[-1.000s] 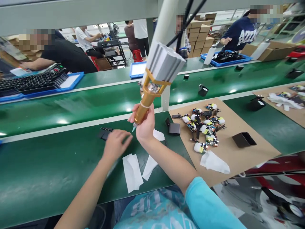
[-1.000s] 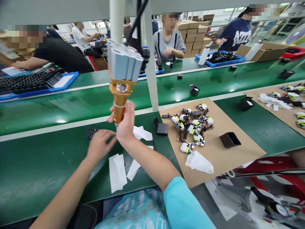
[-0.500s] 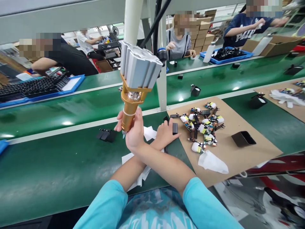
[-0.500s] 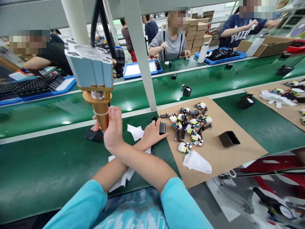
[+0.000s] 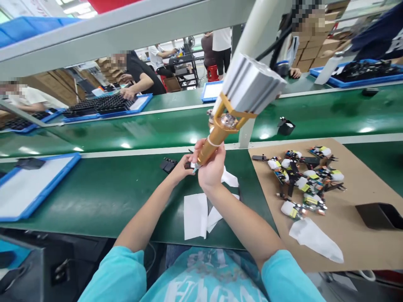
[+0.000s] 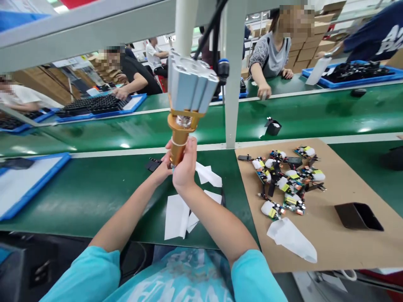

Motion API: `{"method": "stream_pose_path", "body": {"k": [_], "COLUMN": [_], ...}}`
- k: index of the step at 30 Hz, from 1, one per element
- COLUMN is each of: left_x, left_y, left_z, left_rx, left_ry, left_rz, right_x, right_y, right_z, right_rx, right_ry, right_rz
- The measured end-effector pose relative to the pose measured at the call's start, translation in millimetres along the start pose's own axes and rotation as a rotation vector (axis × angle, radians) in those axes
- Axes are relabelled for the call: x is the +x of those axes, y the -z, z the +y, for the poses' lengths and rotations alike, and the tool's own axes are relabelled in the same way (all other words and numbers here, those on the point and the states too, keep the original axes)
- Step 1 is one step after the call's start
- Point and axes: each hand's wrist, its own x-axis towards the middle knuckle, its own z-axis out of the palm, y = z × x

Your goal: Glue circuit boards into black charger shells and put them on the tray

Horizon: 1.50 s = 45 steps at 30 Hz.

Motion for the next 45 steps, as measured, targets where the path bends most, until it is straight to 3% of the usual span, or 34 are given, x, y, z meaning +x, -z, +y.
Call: {"method": "stream_pose_path", "body": {"k": [4, 7, 9, 14, 16, 24, 30, 39, 45], "left_x": [-23.0, -32.8, -37.9, -44.6, -44.6, -48.1, -52.9, -63.2, -64.9], "left_y": [22.3, 26.4, 24.8, 11.5, 6.8, -0.7, -9.2, -12.8, -15.3], "left_z": [-16.9, -22.1, -19.7, -10.7, -11.7, -27.4, -16.9, 11.3, 14.7], "left_rx": [0.09, 0.095, 0.157, 0.615, 0.702, 0.625, 0.711, 0.697, 0.696], "left_ry": [0.085, 0.024, -0.047, -0.171, -0.211, -0.154, -0.079, -0.334, -0.414], "left_rz": [-0.134, -0.254, -0.27, -0.092, -0.063, 0.094, 0.151, 0.352, 0.365], "right_x": [5.7, 11.1, 14.0, 18.0, 19.4, 24.9, 19.8, 9.3, 8.7], "right_y": [3.7, 7.9, 10.7, 14.3, 14.7, 17.6, 17.5, 11.5, 12.0], "right_z": [-1.8, -2.4, -3.1, -4.9, -4.7, -1.9, 1.7, 5.9, 5.7], "right_rx": [-0.045, -0.056, -0.067, -0.15, -0.175, -0.225, -0.238, -0.239, -0.227], "right_ry": [0.038, 0.084, 0.102, 0.124, 0.142, 0.199, 0.226, 0.23, 0.234], "right_rz": [0.028, 0.043, 0.051, 0.074, 0.093, 0.102, 0.044, -0.034, -0.042]}}
